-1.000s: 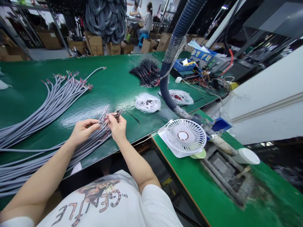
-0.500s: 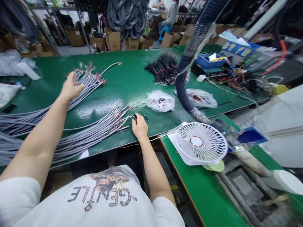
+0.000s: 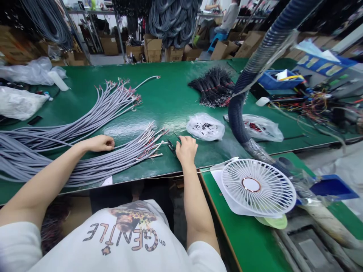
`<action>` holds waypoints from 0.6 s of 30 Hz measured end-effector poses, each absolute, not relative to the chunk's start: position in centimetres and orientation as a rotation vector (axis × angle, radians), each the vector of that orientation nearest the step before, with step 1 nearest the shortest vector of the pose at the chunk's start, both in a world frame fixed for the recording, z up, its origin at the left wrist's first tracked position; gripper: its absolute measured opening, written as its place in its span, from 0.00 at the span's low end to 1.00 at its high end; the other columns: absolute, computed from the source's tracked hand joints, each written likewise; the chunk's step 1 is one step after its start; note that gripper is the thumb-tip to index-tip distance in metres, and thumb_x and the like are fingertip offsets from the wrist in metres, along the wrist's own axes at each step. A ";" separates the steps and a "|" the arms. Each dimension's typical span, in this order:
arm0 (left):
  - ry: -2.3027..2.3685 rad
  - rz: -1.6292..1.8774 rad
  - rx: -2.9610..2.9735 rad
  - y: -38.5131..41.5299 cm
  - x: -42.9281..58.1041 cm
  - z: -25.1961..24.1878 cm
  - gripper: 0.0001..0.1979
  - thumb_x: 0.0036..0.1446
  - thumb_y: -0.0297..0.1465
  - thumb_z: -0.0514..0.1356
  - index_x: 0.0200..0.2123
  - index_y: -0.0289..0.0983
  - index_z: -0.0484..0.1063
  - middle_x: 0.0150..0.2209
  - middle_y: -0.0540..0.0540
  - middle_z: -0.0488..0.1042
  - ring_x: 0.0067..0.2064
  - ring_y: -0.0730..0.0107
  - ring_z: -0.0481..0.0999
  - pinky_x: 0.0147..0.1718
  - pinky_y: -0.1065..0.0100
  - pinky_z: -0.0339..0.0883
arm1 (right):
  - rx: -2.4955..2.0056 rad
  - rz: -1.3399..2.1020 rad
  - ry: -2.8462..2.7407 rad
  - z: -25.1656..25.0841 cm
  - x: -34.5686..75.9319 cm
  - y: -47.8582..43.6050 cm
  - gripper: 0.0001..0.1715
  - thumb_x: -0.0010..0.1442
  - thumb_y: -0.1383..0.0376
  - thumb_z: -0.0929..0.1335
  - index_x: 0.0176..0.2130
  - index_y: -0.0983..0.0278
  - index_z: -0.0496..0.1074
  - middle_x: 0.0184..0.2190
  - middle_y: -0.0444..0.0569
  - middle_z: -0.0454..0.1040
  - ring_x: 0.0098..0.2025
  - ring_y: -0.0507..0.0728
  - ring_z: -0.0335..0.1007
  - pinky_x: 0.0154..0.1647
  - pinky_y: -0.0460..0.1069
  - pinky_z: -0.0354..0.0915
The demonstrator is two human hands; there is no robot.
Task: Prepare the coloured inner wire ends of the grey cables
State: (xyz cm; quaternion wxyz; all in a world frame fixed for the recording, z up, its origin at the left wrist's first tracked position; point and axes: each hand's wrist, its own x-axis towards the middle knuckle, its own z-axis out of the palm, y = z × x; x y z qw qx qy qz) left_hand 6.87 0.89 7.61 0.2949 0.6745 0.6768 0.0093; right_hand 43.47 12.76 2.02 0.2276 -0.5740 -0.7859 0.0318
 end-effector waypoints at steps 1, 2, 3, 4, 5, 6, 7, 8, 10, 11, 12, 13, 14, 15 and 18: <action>1.812 0.027 1.802 0.9 7.2 7.6 0.12 0.45 0.40 0.58 0.28 0.38 0.72 0.25 0.49 0.74 0.27 0.68 0.69 0.27 0.71 0.55 | -1.621 0.080 -2.181 2.0 43.7 13.1 0.19 0.61 0.63 0.63 0.50 0.65 0.72 0.46 0.57 0.71 0.47 0.64 0.61 0.43 0.55 0.56; 1.826 0.037 1.810 0.9 7.5 7.6 0.11 0.45 0.40 0.58 0.28 0.38 0.71 0.25 0.49 0.74 0.27 0.68 0.69 0.27 0.71 0.55 | -1.653 0.073 -2.200 2.0 43.8 13.5 0.20 0.60 0.63 0.63 0.51 0.65 0.72 0.46 0.58 0.71 0.46 0.64 0.61 0.42 0.55 0.56; 1.842 0.055 1.822 1.0 7.8 7.5 0.10 0.44 0.39 0.59 0.27 0.38 0.71 0.24 0.49 0.73 0.26 0.68 0.68 0.27 0.70 0.54 | -1.677 0.066 -2.216 2.0 43.9 13.7 0.20 0.60 0.63 0.63 0.51 0.65 0.71 0.45 0.59 0.71 0.46 0.64 0.61 0.42 0.54 0.56; 1.858 0.081 1.834 1.0 8.0 7.4 0.09 0.44 0.39 0.59 0.25 0.38 0.70 0.23 0.49 0.72 0.25 0.68 0.67 0.27 0.70 0.54 | -1.694 0.061 -2.230 1.9 43.9 13.9 0.20 0.60 0.64 0.63 0.51 0.66 0.71 0.45 0.59 0.71 0.45 0.63 0.61 0.41 0.54 0.56; 1.871 0.112 1.846 1.1 8.1 7.4 0.08 0.44 0.38 0.59 0.24 0.38 0.69 0.22 0.49 0.71 0.25 0.68 0.67 0.27 0.69 0.54 | -1.701 0.059 -2.241 1.8 43.8 14.1 0.20 0.61 0.64 0.63 0.51 0.66 0.71 0.45 0.59 0.71 0.44 0.63 0.61 0.41 0.54 0.56; 1.881 0.144 1.854 1.1 8.1 7.4 0.08 0.44 0.37 0.58 0.24 0.38 0.68 0.22 0.49 0.71 0.25 0.68 0.66 0.27 0.69 0.54 | -1.701 0.059 -2.249 1.7 43.8 14.2 0.20 0.61 0.65 0.62 0.50 0.67 0.71 0.44 0.60 0.71 0.44 0.63 0.61 0.41 0.54 0.56; 1.893 0.169 1.861 1.1 8.0 7.5 0.08 0.45 0.37 0.58 0.25 0.38 0.68 0.22 0.49 0.71 0.25 0.68 0.66 0.27 0.69 0.55 | -1.696 0.063 -2.253 1.7 43.7 14.3 0.19 0.61 0.66 0.61 0.50 0.67 0.72 0.43 0.60 0.71 0.43 0.63 0.61 0.40 0.54 0.56; 1.909 0.210 1.852 1.1 7.9 7.7 0.09 0.47 0.37 0.57 0.27 0.38 0.68 0.23 0.48 0.71 0.26 0.68 0.67 0.27 0.69 0.56 | -1.688 0.067 -2.256 1.6 43.6 14.3 0.19 0.61 0.67 0.61 0.49 0.68 0.72 0.43 0.60 0.71 0.43 0.63 0.61 0.40 0.54 0.56; 1.947 0.422 1.737 1.0 7.4 8.5 0.13 0.51 0.40 0.55 0.33 0.36 0.69 0.23 0.49 0.69 0.25 0.69 0.68 0.26 0.70 0.58 | -1.671 0.073 -2.254 1.3 43.4 14.4 0.20 0.61 0.68 0.60 0.49 0.69 0.71 0.41 0.61 0.71 0.42 0.63 0.61 0.41 0.54 0.56; 1.949 0.580 1.635 0.9 7.1 9.1 0.16 0.52 0.41 0.54 0.37 0.36 0.68 0.22 0.50 0.68 0.24 0.70 0.67 0.25 0.71 0.58 | -1.664 0.067 -2.257 1.2 43.4 14.5 0.21 0.60 0.69 0.60 0.50 0.70 0.71 0.41 0.62 0.71 0.42 0.63 0.62 0.41 0.54 0.56; 1.933 0.759 1.512 0.8 6.8 9.9 0.18 0.53 0.43 0.55 0.40 0.35 0.68 0.21 0.51 0.66 0.22 0.72 0.65 0.22 0.72 0.56 | -1.659 0.070 -2.250 1.1 43.4 14.5 0.21 0.60 0.69 0.59 0.51 0.71 0.70 0.40 0.62 0.71 0.42 0.63 0.62 0.42 0.54 0.57; 1.891 0.918 1.406 0.6 6.6 10.7 0.20 0.54 0.45 0.55 0.42 0.35 0.68 0.20 0.53 0.64 0.20 0.74 0.63 0.20 0.73 0.54 | -1.646 0.106 -2.210 0.9 43.5 14.6 0.22 0.60 0.70 0.59 0.51 0.72 0.70 0.40 0.62 0.70 0.42 0.63 0.62 0.42 0.55 0.57; 1.833 1.041 1.338 0.4 6.5 11.6 0.22 0.54 0.45 0.56 0.44 0.35 0.69 0.19 0.53 0.63 0.19 0.76 0.60 0.18 0.74 0.52 | -1.627 0.169 -2.141 0.8 43.6 14.7 0.22 0.59 0.70 0.59 0.51 0.72 0.69 0.39 0.62 0.70 0.42 0.63 0.62 0.43 0.55 0.58; 1.775 1.128 1.315 0.2 6.5 12.6 0.23 0.54 0.46 0.57 0.45 0.34 0.70 0.19 0.54 0.62 0.18 0.77 0.59 0.18 0.75 0.51 | -1.602 0.246 -2.051 0.6 43.8 14.8 0.22 0.59 0.70 0.59 0.51 0.72 0.70 0.39 0.61 0.70 0.42 0.63 0.63 0.44 0.55 0.58; 1.578 1.249 1.336 -0.1 7.5 15.5 0.23 0.54 0.46 0.58 0.45 0.34 0.73 0.20 0.51 0.64 0.19 0.78 0.60 0.19 0.75 0.54 | -1.515 0.437 -1.798 0.3 44.3 15.1 0.22 0.58 0.69 0.58 0.48 0.70 0.71 0.39 0.60 0.69 0.40 0.61 0.64 0.45 0.56 0.60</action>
